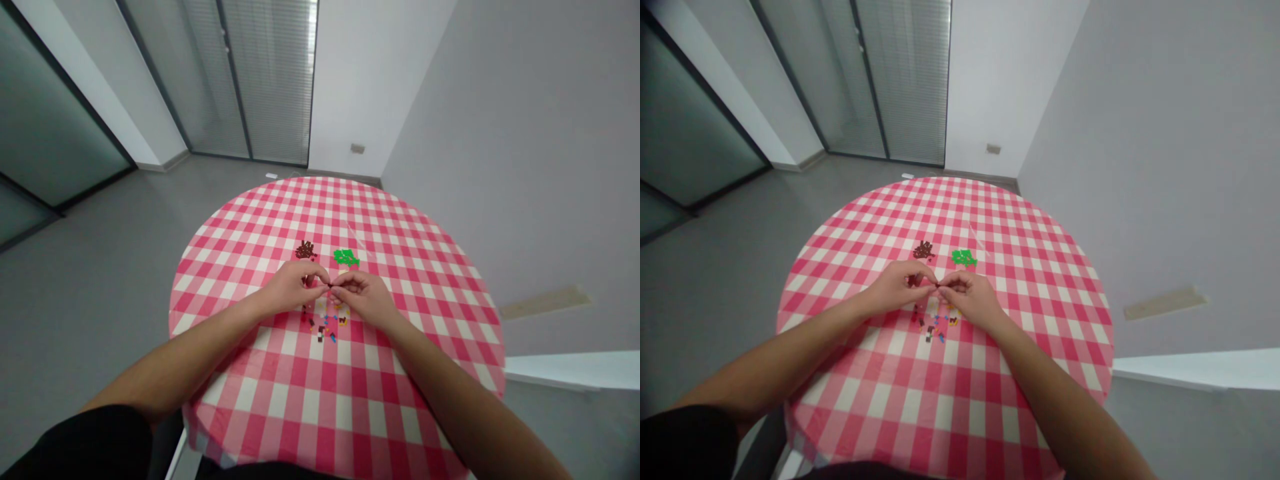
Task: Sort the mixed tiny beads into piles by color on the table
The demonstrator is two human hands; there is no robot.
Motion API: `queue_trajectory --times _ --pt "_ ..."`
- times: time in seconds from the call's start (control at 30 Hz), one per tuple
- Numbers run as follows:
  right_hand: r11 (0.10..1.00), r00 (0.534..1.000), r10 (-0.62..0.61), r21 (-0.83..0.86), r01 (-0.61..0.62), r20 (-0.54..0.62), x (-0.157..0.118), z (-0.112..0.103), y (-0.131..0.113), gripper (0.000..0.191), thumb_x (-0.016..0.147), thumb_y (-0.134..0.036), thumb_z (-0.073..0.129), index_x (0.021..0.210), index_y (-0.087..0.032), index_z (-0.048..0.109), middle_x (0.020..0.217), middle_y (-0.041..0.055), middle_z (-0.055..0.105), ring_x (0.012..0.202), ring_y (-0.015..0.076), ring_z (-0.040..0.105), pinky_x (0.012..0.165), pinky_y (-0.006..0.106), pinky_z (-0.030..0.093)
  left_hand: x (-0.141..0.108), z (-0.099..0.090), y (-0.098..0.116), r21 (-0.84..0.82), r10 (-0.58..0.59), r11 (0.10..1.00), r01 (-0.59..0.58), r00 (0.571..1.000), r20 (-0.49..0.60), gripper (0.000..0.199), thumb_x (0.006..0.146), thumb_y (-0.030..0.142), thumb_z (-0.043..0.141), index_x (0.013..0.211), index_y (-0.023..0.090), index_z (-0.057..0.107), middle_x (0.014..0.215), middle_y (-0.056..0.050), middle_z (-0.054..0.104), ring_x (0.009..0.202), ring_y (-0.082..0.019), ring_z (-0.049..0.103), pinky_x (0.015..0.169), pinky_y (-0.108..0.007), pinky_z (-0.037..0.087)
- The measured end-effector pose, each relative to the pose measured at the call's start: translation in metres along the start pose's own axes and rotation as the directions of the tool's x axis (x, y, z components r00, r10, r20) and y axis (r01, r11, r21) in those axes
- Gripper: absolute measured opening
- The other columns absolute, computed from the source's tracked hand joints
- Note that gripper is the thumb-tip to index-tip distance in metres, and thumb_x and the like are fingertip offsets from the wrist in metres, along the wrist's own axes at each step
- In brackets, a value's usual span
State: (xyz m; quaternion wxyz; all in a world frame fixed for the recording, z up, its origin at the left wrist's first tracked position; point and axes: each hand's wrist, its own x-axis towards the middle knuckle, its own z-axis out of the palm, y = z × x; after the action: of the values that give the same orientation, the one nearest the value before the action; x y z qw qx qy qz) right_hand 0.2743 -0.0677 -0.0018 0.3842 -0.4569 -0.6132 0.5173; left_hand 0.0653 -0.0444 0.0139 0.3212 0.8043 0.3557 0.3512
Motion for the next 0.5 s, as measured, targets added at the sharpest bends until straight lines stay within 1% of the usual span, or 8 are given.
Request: queue_trajectory --times 0.07,0.13,0.2,0.23,0.3,0.4,0.5 --pt "1.0 1.0 -0.009 0.004 0.009 -0.009 0.0 0.001 0.002 0.027 0.077 -0.042 0.074 0.088 -0.018 0.067 0.07 0.0038 0.071 0.063 0.0174 0.069 0.062 0.031 0.058 0.003 -0.006 -0.004 -0.017 -0.032 0.999 0.032 0.999 -0.017 0.009 0.082 0.025 0.067 0.084 0.018 0.073 0.075 -0.002 0.069 0.061 -0.01 0.053 0.058 -0.023 0.041" --pt "1.0 1.0 -0.007 0.009 0.007 -0.027 0.001 0.001 0.004 0.028 0.077 -0.043 0.075 0.086 -0.018 0.066 0.067 0.003 0.069 0.061 0.0168 0.068 0.061 0.031 0.058 0.008 -0.015 -0.013 -0.056 -0.097 0.994 0.093 0.993 -0.072 0.011 0.08 0.028 0.069 0.08 0.018 0.072 0.079 -0.003 0.071 0.061 -0.01 0.054 0.058 -0.024 0.041" --pt "1.0 0.999 0.01 0.026 -0.009 -0.046 0.001 0.001 0.005 0.031 0.075 -0.044 0.076 0.086 -0.018 0.064 0.066 0.0025 0.068 0.059 0.0166 0.067 0.06 0.032 0.058 0.012 -0.026 -0.026 -0.062 -0.173 0.984 0.165 0.972 -0.162 0.014 0.079 0.03 0.07 0.076 0.016 0.07 0.071 -0.003 0.068 0.058 -0.01 0.051 0.054 -0.023 0.038" --pt "0.999 0.998 0.02 0.034 -0.018 -0.053 0.002 0.001 0.005 0.032 0.075 -0.045 0.076 0.086 -0.018 0.064 0.066 0.0023 0.068 0.059 0.0165 0.067 0.06 0.032 0.058 0.014 -0.031 -0.033 -0.032 -0.197 0.98 0.195 0.958 -0.21 0.014 0.077 0.031 0.071 0.076 0.016 0.07 0.07 -0.002 0.067 0.058 -0.01 0.05 0.054 -0.023 0.037" --pt "0.998 0.997 0.038 0.043 -0.035 -0.064 0.002 0.001 0.004 0.033 0.074 -0.045 0.077 0.088 -0.018 0.064 0.065 0.002 0.067 0.059 0.0163 0.067 0.06 0.032 0.058 0.016 -0.04 -0.046 0.051 -0.254 0.959 0.277 0.929 -0.268 0.015 0.076 0.031 0.071 0.073 0.016 0.069 0.068 -0.001 0.066 0.057 -0.01 0.05 0.052 -0.023 0.035" --pt "0.999 0.997 0.05 0.019 -0.048 -0.062 0.001 0.0 0.002 0.031 0.075 -0.043 0.075 0.088 -0.018 0.064 0.064 0.0018 0.067 0.056 0.0152 0.066 0.057 0.03 0.056 0.016 -0.047 -0.062 0.149 -0.324 0.92 0.362 0.918 -0.227 0.014 0.075 0.03 0.07 0.073 0.017 0.069 0.067 -0.001 0.066 0.058 -0.012 0.052 0.052 -0.023 0.035" --pt "0.998 0.998 0.04 -0.052 -0.043 -0.048 0.0 -0.001 0.0 0.026 0.076 -0.039 0.072 0.086 -0.017 0.064 0.059 0.0005 0.064 0.051 0.0135 0.062 0.05 0.026 0.051 0.016 -0.049 -0.069 0.182 -0.366 0.899 0.399 0.911 -0.191 0.013 0.075 0.03 0.07 0.073 0.017 0.069 0.069 -0.002 0.068 0.063 -0.014 0.058 0.054 -0.024 0.037"
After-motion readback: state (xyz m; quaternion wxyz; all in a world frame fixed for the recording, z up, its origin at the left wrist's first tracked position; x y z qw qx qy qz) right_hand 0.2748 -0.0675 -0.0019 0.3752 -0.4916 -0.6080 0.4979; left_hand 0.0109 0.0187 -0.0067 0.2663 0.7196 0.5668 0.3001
